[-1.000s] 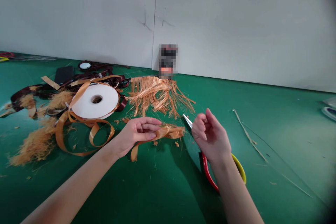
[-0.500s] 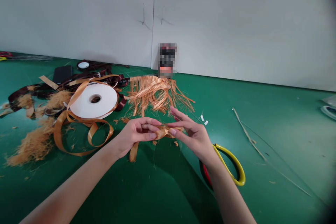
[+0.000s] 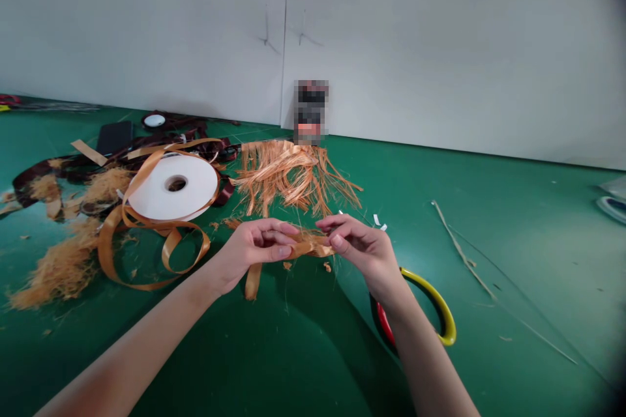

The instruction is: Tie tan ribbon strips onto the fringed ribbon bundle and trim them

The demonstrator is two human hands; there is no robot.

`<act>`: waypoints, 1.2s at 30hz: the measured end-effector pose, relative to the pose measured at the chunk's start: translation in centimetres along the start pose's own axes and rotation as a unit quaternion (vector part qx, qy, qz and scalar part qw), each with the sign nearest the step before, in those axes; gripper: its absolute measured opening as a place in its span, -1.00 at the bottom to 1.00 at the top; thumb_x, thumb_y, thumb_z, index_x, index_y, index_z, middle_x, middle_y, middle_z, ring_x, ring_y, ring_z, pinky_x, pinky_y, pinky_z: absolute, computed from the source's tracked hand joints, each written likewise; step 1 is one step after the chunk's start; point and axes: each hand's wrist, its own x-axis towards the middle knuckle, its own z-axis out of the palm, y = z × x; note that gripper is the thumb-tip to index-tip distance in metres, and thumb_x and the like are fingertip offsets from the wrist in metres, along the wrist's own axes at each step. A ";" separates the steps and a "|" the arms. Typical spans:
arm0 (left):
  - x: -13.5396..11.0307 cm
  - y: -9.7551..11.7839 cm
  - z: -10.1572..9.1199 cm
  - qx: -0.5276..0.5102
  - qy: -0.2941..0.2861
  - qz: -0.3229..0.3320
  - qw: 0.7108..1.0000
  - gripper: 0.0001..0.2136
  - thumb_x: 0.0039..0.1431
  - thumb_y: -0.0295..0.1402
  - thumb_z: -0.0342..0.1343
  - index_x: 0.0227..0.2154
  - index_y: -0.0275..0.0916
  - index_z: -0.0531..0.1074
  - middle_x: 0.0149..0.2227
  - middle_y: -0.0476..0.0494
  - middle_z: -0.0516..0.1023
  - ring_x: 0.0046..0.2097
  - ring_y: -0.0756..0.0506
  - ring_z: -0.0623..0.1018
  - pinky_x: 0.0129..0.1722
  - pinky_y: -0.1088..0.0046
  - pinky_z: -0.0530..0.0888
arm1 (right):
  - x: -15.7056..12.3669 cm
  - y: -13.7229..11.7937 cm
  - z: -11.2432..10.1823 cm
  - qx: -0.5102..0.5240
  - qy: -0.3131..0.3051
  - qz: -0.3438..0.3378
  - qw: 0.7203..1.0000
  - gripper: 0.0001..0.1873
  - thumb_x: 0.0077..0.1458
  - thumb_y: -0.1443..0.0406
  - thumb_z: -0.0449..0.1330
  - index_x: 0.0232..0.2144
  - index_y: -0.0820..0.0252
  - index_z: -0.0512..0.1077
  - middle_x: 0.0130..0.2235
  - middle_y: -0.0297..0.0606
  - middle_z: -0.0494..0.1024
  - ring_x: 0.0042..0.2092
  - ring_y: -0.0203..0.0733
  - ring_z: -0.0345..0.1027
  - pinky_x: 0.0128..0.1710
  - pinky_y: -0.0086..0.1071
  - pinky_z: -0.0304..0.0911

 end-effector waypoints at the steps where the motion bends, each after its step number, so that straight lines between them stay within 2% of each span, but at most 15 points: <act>1: 0.0 -0.1 0.0 0.000 0.000 0.002 1.000 -0.78 -0.11 -0.45 0.41 -0.32 -0.23 0.61 -0.41 -0.06 0.67 -0.35 0.00 0.62 -0.29 0.59 0.54 | 0.0 0.1 0.0 0.007 0.001 0.000 1.000 -0.84 0.05 0.20 0.32 -0.53 0.09 0.57 -0.22 -0.21 0.57 -0.12 -0.15 0.41 -0.10 -0.25 0.29; 5: 0.2 -0.2 -0.2 -0.007 0.004 0.010 1.000 -0.79 -0.12 -0.44 0.41 -0.34 -0.22 0.61 -0.45 -0.03 0.66 -0.39 0.03 0.61 -0.35 0.62 0.52 | 0.0 0.0 0.0 0.030 0.001 0.003 1.000 -0.80 0.02 0.18 0.34 -0.57 0.12 0.55 -0.31 -0.25 0.49 -0.25 -0.22 0.35 -0.25 -0.34 0.26; 9: 0.1 -0.1 -0.2 -0.015 0.014 0.020 1.000 -0.80 -0.13 -0.46 0.41 -0.37 -0.23 0.61 -0.47 -0.02 0.65 -0.42 0.04 0.60 -0.37 0.63 0.51 | -0.1 -0.3 0.0 0.043 -0.004 0.010 0.999 -0.78 0.00 0.19 0.35 -0.62 0.11 0.55 -0.37 -0.30 0.41 -0.31 -0.28 0.30 -0.29 -0.37 0.24; 16: 0.1 0.0 -0.4 -0.022 0.020 0.030 0.999 -0.76 -0.18 -0.47 0.42 -0.36 -0.22 0.61 -0.51 0.01 0.62 -0.46 0.04 0.57 -0.41 0.61 0.52 | -0.1 -0.2 0.1 0.045 0.012 0.014 0.999 -0.91 0.03 0.25 0.34 -0.48 0.01 0.65 -0.31 -0.26 0.50 -0.21 -0.24 0.32 -0.22 -0.36 0.22; 23: 0.1 0.1 -0.2 -0.012 0.016 0.023 1.000 -0.74 -0.23 -0.55 0.42 -0.39 -0.22 0.60 -0.59 0.08 0.58 -0.52 0.10 0.53 -0.42 0.67 0.48 | -0.1 -0.2 0.3 0.085 0.010 0.033 0.996 -0.84 0.02 0.22 0.34 -0.55 0.11 0.61 -0.32 -0.25 0.49 -0.29 -0.26 0.31 -0.30 -0.39 0.23; 31: 0.1 0.1 -0.5 -0.011 0.019 0.014 1.000 -0.74 -0.25 -0.54 0.42 -0.40 -0.21 0.62 -0.55 0.07 0.60 -0.49 0.10 0.56 -0.41 0.70 0.49 | -0.2 -0.2 1.2 0.241 -0.015 0.076 0.967 -0.81 -0.02 0.18 0.36 -0.56 0.12 0.52 -0.15 -0.25 0.48 -0.11 -0.22 0.44 -0.02 -0.36 0.32; 34: 0.1 0.2 -0.4 -0.017 0.011 0.010 1.000 -0.75 -0.26 -0.49 0.44 -0.42 -0.22 0.62 -0.56 0.04 0.60 -0.51 0.08 0.56 -0.44 0.67 0.49 | -0.1 0.0 1.4 0.275 0.001 0.088 0.957 -0.81 -0.06 0.20 0.38 -0.57 0.13 0.48 -0.21 -0.28 0.44 -0.24 -0.31 0.43 -0.13 -0.43 0.36; 36: 0.1 0.2 -0.4 -0.020 0.007 0.009 1.000 -0.76 -0.27 -0.47 0.44 -0.42 -0.22 0.62 -0.57 0.04 0.59 -0.54 0.08 0.53 -0.49 0.66 0.47 | 0.0 0.1 1.4 0.287 0.012 0.086 0.954 -0.80 -0.08 0.22 0.39 -0.57 0.14 0.45 -0.28 -0.32 0.39 -0.37 -0.40 0.35 -0.27 -0.48 0.34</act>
